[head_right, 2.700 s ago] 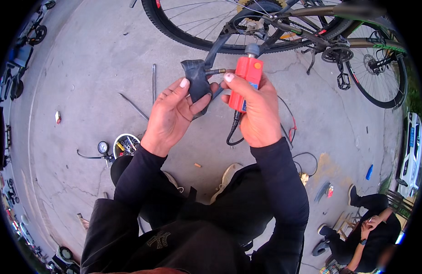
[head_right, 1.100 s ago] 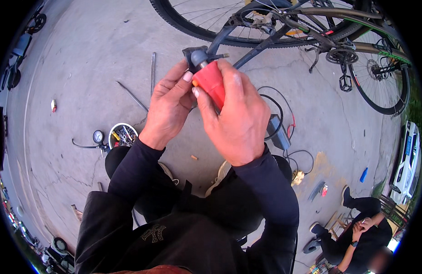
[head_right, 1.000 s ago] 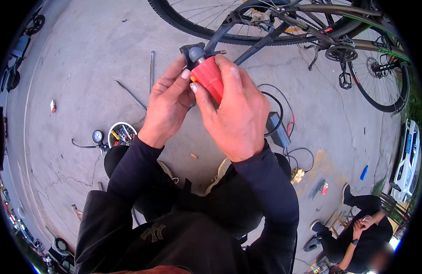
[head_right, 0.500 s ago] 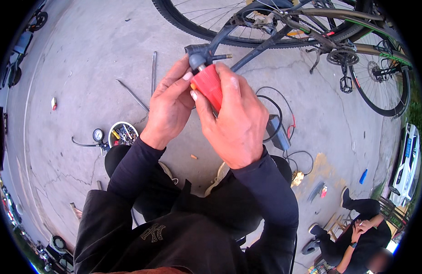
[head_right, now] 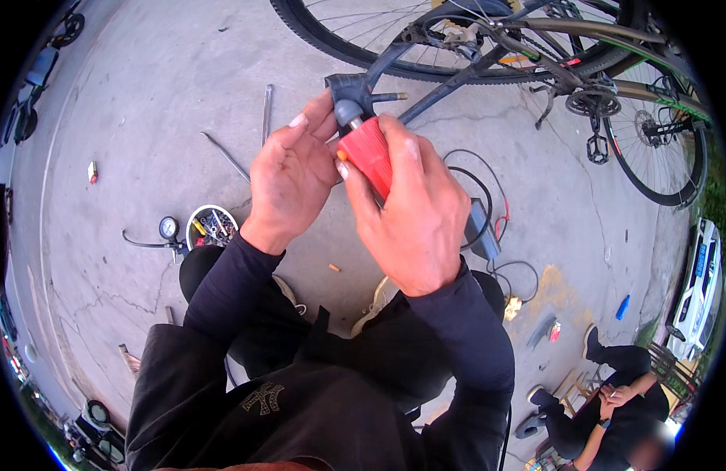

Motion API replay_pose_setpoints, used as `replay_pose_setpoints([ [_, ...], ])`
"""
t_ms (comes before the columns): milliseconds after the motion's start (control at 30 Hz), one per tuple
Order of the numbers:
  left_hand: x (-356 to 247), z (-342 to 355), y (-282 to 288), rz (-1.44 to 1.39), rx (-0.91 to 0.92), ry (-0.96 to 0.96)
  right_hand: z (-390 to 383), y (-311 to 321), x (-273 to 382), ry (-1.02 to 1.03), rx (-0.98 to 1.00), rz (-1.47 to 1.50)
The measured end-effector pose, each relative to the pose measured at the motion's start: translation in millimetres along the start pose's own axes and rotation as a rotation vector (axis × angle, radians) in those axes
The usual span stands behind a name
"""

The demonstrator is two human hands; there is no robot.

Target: The person uses a red handheld tool to rub the surface of a bicycle inner tube, then applies glue from a small tube to a specific spot on the tube. They rub the glue in with their fingers and inspect the tube while holding it.

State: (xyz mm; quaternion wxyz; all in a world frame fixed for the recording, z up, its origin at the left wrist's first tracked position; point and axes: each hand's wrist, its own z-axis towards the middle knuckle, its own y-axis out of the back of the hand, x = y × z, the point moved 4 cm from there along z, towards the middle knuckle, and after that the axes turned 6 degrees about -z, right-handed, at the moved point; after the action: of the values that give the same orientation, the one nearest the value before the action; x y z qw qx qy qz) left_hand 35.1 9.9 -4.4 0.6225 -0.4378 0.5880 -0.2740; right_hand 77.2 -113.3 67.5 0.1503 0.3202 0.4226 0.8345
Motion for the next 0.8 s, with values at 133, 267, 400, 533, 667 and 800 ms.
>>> replay_pose_setpoints([
  [133, 4.3, -2.5, 3.2, 0.018, -0.060, -0.001, 7.7, -2.9, 2.3, -0.001, -0.040, 0.018],
  [267, 1.0, -2.0, 6.2, -0.012, -0.062, -0.029, 5.6, -3.9, 3.3, -0.008, 0.022, -0.024],
  [400, -5.4, 2.4, -1.2, -0.015, -0.010, -0.054, -4.8, -0.6, 1.2, -0.045, 0.142, -0.054],
  [533, -3.9, 0.2, -1.4, 0.017, 0.015, -0.029, 0.3, 0.3, 0.6, 0.014, 0.022, -0.001],
  [667, 0.9, -0.8, 1.3, 0.028, -0.027, -0.020, 9.5, -0.6, -4.0, -0.010, -0.035, 0.017],
  [800, 0.3, 0.4, 1.0, 0.009, 0.005, -0.030, 9.8, 1.6, -9.0, -0.053, -0.059, 0.025],
])
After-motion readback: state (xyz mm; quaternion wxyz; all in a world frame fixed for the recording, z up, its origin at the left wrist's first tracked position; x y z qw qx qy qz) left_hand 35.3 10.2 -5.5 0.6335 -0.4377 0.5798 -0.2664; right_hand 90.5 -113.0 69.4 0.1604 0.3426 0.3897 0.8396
